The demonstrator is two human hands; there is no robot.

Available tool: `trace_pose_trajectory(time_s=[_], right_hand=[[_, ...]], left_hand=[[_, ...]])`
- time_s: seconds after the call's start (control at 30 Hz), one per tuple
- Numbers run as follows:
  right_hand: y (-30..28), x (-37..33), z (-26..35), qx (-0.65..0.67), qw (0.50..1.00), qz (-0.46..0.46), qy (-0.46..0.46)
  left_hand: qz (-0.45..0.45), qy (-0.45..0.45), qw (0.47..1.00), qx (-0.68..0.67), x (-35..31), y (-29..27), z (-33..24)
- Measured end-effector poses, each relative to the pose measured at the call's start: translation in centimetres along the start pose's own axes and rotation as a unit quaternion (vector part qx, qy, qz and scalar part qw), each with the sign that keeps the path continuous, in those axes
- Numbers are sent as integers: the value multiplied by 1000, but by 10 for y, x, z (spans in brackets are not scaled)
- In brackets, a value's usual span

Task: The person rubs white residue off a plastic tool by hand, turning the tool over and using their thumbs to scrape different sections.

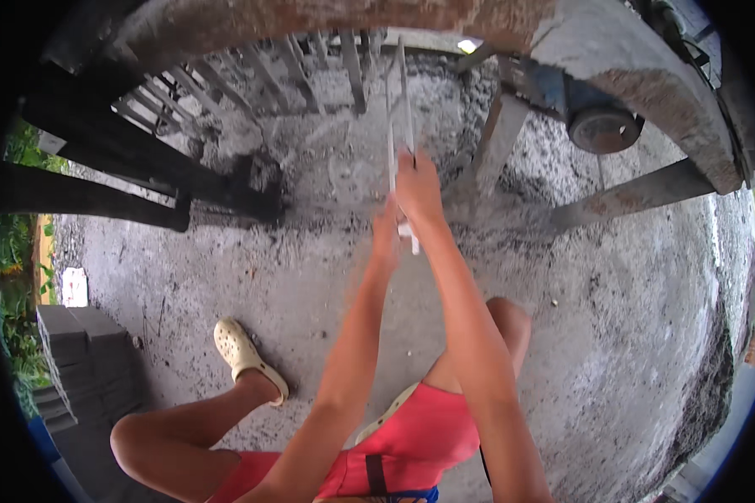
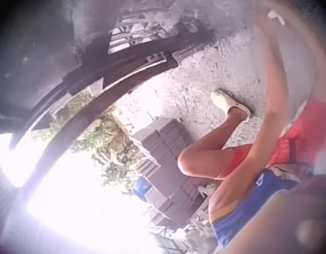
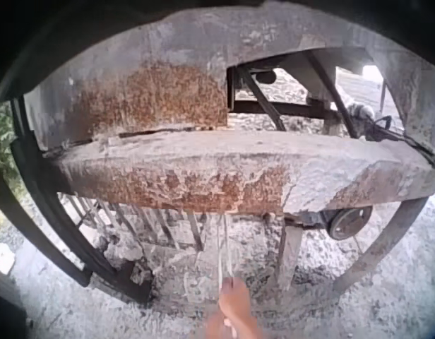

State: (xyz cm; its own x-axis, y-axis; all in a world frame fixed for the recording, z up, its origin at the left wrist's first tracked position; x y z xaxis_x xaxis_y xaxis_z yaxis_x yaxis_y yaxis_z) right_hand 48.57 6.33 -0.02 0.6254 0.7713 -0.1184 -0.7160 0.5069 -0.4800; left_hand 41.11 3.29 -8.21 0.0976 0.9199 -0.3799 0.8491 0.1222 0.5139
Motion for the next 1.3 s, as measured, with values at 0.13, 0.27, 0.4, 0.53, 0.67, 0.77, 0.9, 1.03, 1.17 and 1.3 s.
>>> trace_pose_trajectory(time_s=[0.13, 0.27, 0.4, 0.53, 0.67, 0.77, 0.9, 1.03, 1.17, 1.3], right_hand=[[-5, -49, 64, 47, 995, 90, 25], [-40, -57, 94, 121, 991, 52, -19], [-18, -46, 49, 119, 992, 41, 10], [-31, -45, 62, 162, 986, 40, 3], [-36, -61, 89, 194, 980, 32, -26], [-5, -36, 59, 67, 996, 62, -16], [-15, -54, 51, 168, 981, 77, 66], [-49, -74, 93, 229, 972, 56, 1], [-11, -59, 51, 171, 978, 88, 82], [-23, -61, 49, 250, 959, 98, 89]], left_hand=[[41, -10, 996, 79, 2, -31, -30], [86, 9, 994, 62, 5, 13, -58], [48, -5, 993, 105, 3, -21, -45], [69, 34, 979, 189, 1, -13, -63], [81, 83, 987, 110, 12, -1, -75], [53, 13, 993, 100, 12, -34, -35], [38, -13, 984, 172, -10, -32, -57], [70, 153, 977, 134, -17, 16, -96], [43, 59, 981, 181, -16, -31, -65], [24, 17, 978, 205, -24, -29, -67]])
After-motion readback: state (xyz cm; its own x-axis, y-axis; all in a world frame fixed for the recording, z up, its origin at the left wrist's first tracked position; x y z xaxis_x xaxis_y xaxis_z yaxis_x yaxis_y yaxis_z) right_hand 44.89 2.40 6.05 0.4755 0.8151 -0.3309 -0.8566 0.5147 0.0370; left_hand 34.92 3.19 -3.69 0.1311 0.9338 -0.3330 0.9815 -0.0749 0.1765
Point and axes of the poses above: each hand's wrist, its own x-axis towards the middle knuckle, its own y-axis out of the palm, z = x × y, the point moved 6 cm from there along x, towards the middle knuckle, and after that the axes turned 4 degrees about y, right-handed, at the moved point
